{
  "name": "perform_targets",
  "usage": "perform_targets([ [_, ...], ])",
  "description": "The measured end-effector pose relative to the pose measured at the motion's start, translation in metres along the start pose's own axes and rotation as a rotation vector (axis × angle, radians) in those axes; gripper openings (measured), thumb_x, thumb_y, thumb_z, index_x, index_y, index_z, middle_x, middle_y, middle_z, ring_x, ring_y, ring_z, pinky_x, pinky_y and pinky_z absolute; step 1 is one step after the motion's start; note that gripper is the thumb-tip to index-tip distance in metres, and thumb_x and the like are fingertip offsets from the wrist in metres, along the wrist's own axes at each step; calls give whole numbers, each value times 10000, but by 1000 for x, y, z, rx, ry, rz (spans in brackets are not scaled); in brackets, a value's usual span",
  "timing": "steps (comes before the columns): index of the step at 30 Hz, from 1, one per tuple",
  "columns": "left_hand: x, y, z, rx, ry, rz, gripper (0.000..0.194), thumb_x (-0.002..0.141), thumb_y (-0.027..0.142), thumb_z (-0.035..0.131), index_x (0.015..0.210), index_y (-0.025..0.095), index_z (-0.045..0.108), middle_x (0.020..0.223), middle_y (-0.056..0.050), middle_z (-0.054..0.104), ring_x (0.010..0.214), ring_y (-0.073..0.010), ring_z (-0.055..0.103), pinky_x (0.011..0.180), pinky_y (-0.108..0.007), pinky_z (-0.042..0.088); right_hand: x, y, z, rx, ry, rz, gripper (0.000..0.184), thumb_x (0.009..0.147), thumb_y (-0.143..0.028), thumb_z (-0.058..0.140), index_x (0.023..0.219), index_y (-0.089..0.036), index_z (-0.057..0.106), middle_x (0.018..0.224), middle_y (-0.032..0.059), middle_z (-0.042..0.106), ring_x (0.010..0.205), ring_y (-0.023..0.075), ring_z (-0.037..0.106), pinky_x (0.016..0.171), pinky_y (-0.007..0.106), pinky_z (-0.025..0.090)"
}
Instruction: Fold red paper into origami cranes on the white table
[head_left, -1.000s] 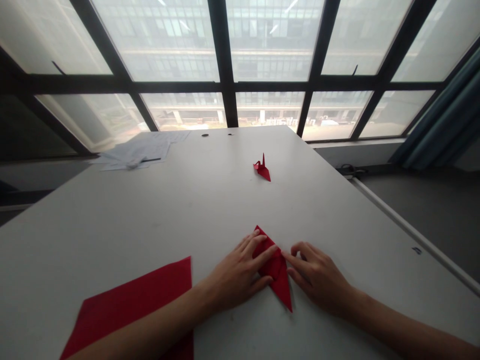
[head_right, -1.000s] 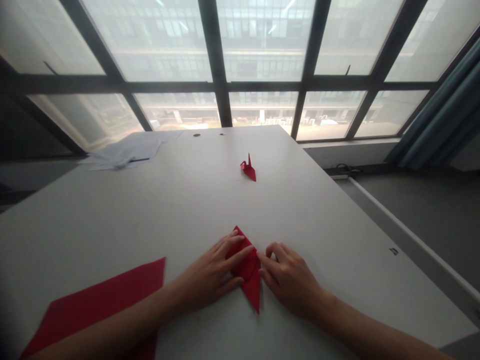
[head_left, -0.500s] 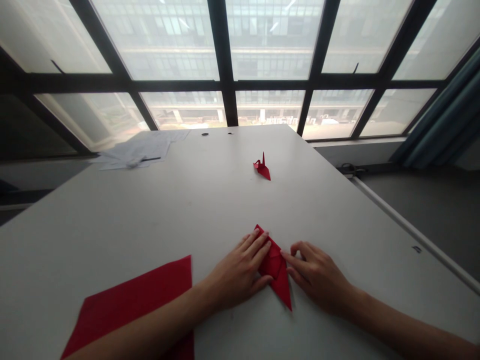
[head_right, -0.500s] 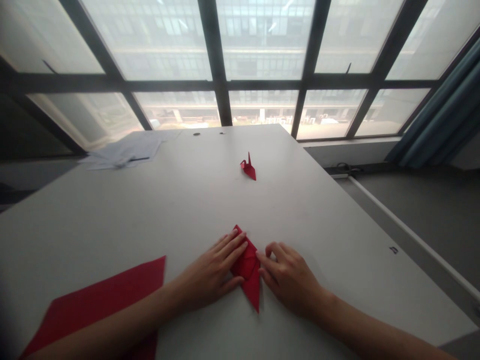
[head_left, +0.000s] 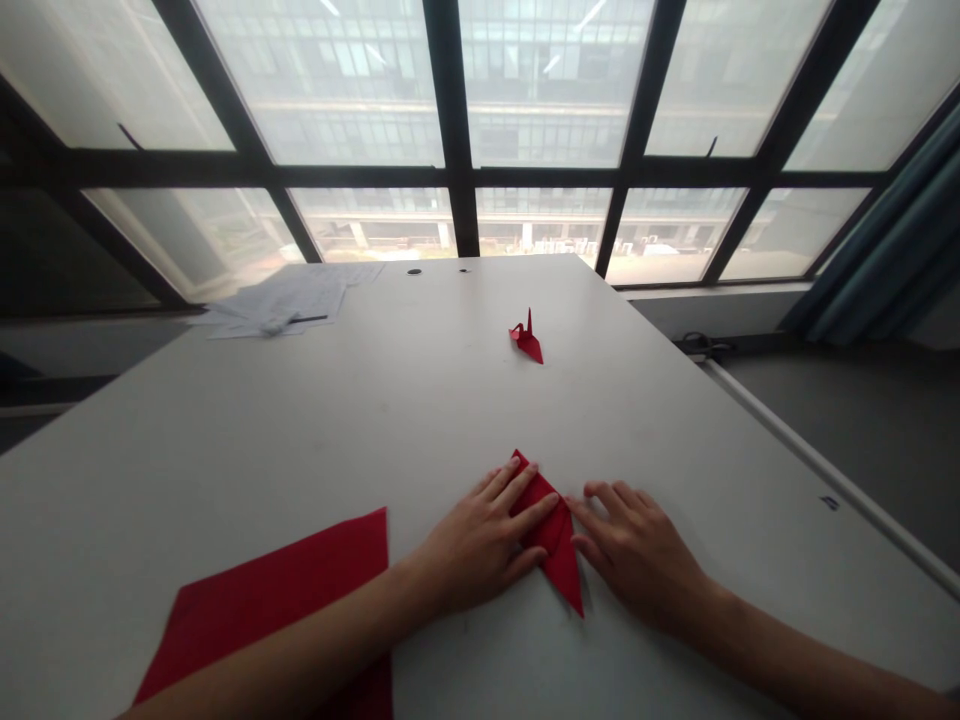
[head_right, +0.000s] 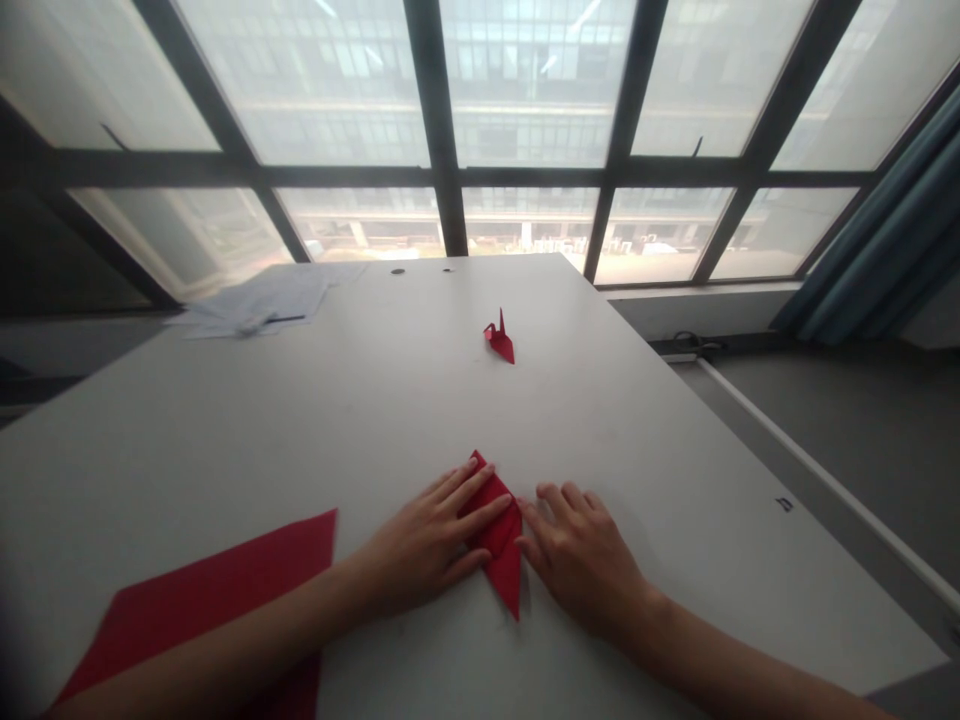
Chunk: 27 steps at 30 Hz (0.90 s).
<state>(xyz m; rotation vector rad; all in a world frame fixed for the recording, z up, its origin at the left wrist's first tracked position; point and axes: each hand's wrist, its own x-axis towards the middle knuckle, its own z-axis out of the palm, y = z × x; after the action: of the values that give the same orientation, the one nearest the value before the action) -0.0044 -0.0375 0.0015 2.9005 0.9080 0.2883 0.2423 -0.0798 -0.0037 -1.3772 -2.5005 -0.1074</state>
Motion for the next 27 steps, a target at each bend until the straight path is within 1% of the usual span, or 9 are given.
perform_targets([
  [2, 0, 0, -1, 10, -6, -4, 596, 978, 507, 479, 1513, 274, 357, 1618, -117, 257, 1477, -344, 257, 1175, -514, 286, -2, 0, 1, -24, 1, 21, 305, 959, -278, 538, 1233, -177, 625, 1155, 146, 631, 983, 295, 563, 842, 450, 473],
  [4, 0, 1, -2, 22, -11, -9, 607, 973, 508, 491, 1514, 271, 354, 1618, -123, 257, 1475, -345, 261, 1173, -511, 287, -3, 1, 2, -2, 10, -2, 328, 961, -278, 537, 1263, -171, 608, 1173, 147, 632, 1001, 291, 567, 855, 446, 472],
  [8, 0, 1, -2, 27, -2, -11, 621, 971, 516, 489, 1522, 273, 338, 1613, -107, 276, 1476, -330, 261, 1178, -494, 269, -2, 1, 3, 38, 18, -66, 405, 933, -283, 592, 1332, -216, 569, 1243, 130, 618, 1043, 289, 570, 880, 453, 478],
  [13, 2, -3, -3, 2, -5, -46, 758, 933, 664, 438, 1550, 251, 282, 1577, -104, 359, 1461, -310, 294, 1168, -453, 272, 1, 0, 2, 97, 15, -58, 373, 916, -250, 609, 1287, -217, 596, 1230, 126, 618, 1046, 281, 567, 892, 451, 497],
  [15, 3, -8, -3, -2, -18, -84, 771, 933, 691, 391, 1553, 247, 279, 1576, -95, 366, 1449, -304, 317, 1158, -446, 276, 1, 1, 1, 128, 8, -55, 373, 914, -242, 607, 1286, -225, 598, 1229, 123, 613, 1047, 279, 559, 903, 454, 502],
  [18, 5, -18, -2, 18, -15, -159, 684, 974, 646, 339, 1543, 268, 306, 1581, -59, 362, 1455, -309, 295, 1161, -477, 251, 1, 2, 0, 155, -8, -53, 372, 914, -239, 605, 1286, -224, 600, 1231, 123, 604, 1055, 280, 547, 920, 461, 504],
  [22, 6, -31, 3, 61, 41, -224, 601, 1004, 590, 322, 1516, 281, 370, 1577, -34, 372, 1498, -324, 173, 1195, -560, 132, 2, 3, -1, 159, -16, -56, 372, 918, -240, 599, 1290, -220, 601, 1239, 127, 598, 1053, 279, 546, 916, 463, 513],
  [25, 8, -37, 7, 72, 68, -316, 611, 1012, 574, 307, 1506, 223, 389, 1587, -78, 348, 1504, -337, 151, 1183, -591, 156, 2, 3, -1, 155, -14, -54, 365, 923, -232, 591, 1287, -214, 603, 1244, 130, 599, 1050, 281, 546, 914, 469, 517],
  [27, 9, -37, 5, 64, 82, -348, 634, 1021, 559, 284, 1521, 176, 351, 1594, -117, 321, 1507, -328, 149, 1177, -575, 195, 2, 2, -1, 153, -18, -47, 365, 921, -224, 592, 1286, -217, 603, 1246, 126, 597, 1053, 282, 546, 917, 472, 517],
])
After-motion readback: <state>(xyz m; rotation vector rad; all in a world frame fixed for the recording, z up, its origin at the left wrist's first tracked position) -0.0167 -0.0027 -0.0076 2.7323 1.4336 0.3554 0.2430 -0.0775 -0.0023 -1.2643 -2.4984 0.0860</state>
